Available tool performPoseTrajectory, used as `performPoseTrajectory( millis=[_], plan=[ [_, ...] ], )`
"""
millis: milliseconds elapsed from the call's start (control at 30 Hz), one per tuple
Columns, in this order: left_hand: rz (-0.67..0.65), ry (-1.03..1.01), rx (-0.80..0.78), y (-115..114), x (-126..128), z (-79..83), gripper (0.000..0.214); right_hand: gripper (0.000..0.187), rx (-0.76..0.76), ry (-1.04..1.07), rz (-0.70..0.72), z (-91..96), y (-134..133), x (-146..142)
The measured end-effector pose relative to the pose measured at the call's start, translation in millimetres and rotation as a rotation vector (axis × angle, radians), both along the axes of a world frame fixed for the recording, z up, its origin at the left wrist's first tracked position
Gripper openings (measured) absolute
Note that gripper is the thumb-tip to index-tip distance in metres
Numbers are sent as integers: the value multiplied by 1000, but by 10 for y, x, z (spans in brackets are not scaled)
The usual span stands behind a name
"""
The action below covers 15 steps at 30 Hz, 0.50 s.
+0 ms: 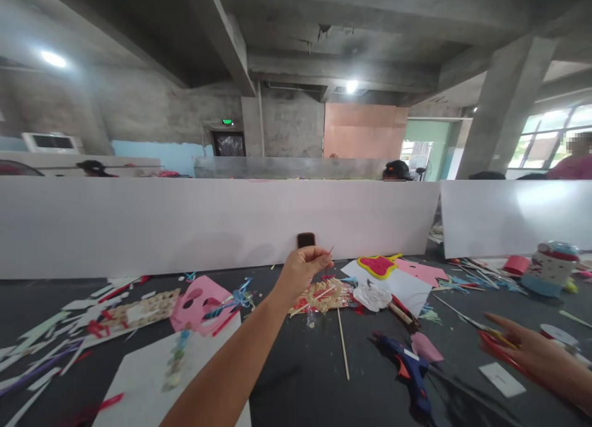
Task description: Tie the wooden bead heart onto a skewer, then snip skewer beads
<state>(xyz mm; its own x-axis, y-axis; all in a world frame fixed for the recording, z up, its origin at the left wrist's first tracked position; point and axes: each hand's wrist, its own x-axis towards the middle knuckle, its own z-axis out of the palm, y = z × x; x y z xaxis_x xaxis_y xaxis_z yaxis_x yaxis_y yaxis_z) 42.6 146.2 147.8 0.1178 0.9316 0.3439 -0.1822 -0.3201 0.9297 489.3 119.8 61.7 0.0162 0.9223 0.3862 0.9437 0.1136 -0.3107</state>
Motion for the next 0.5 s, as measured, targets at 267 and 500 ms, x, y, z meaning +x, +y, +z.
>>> performPoseTrajectory(
  millis=[267, 500],
  plan=[
    [32, -22, -50, -119, -42, -138, 31, 67, -68, 307, 360, 279, -426, -1683],
    [19, -19, -112, -288, 3, -137, 29, 64, 98, 177, 472, 393, -375, -2140]
  ],
)
